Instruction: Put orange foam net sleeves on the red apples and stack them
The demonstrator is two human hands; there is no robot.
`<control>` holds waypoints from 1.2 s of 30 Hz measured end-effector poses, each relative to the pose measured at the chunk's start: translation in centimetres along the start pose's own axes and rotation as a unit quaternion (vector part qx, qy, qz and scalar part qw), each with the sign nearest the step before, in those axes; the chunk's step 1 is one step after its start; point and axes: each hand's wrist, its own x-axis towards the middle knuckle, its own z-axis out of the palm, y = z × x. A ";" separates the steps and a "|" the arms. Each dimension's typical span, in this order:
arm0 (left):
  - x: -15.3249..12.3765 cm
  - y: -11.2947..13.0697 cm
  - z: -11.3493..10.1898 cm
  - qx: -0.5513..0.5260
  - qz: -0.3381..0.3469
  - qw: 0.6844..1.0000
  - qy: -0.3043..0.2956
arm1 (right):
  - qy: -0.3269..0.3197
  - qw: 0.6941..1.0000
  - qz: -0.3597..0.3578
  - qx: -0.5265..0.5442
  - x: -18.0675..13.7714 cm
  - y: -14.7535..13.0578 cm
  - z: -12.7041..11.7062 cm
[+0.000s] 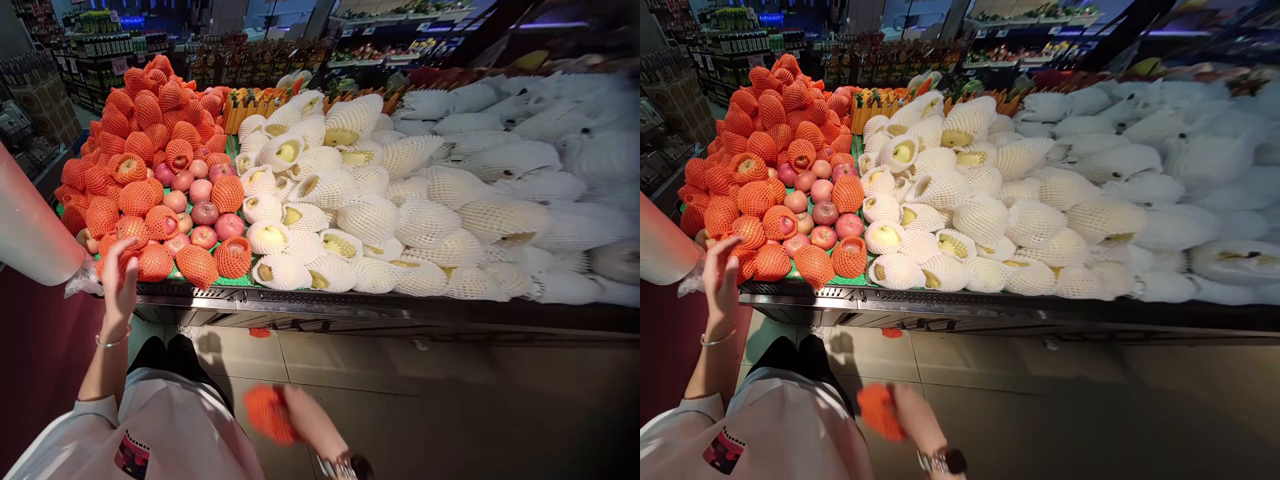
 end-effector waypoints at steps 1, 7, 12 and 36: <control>-1.1 0.4 0.7 -0.039 -0.022 0.999 -0.030 | -0.027 1.000 -0.012 0.009 1.4 -0.7 -0.5; -5.2 0.9 3.9 -0.130 -0.185 0.948 -0.222 | 0.122 0.947 -0.140 0.263 9.4 -9.7 -2.4; -5.7 1.6 3.3 -0.078 -0.068 0.991 -0.083 | 0.160 0.922 -0.143 0.323 10.3 -13.1 -1.8; -7.6 0.0 2.5 -0.033 0.095 0.926 -0.365 | 0.138 0.823 -0.208 0.510 9.8 -12.6 -0.1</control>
